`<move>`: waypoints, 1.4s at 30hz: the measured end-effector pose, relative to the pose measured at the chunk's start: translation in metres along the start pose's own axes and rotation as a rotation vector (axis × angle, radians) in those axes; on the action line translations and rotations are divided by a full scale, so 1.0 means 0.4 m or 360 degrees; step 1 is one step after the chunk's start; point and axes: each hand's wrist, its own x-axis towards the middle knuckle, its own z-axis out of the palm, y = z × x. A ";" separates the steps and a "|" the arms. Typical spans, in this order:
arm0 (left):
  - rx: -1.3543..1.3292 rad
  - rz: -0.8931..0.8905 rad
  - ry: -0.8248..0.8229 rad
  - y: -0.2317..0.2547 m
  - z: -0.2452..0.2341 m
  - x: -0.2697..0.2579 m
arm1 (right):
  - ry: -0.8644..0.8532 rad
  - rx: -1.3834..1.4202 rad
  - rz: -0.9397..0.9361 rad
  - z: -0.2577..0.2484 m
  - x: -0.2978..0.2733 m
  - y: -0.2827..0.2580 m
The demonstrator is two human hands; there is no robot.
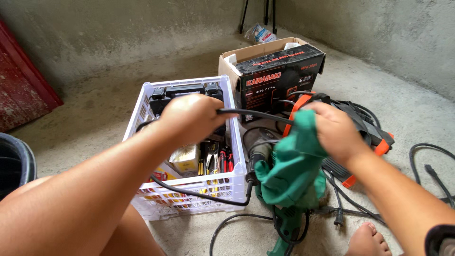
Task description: The person sits on the floor and cleans a handheld angle grinder using a green cloth, then switches to a yellow cloth to wipe the power cord. The person then picks up a green drill and wipes it with the yellow cloth before placing it back down.
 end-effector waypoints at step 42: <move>-0.1123 -0.0716 0.0464 -0.024 0.158 0.029 | 0.1028 0.0668 0.0042 -0.186 0.011 0.079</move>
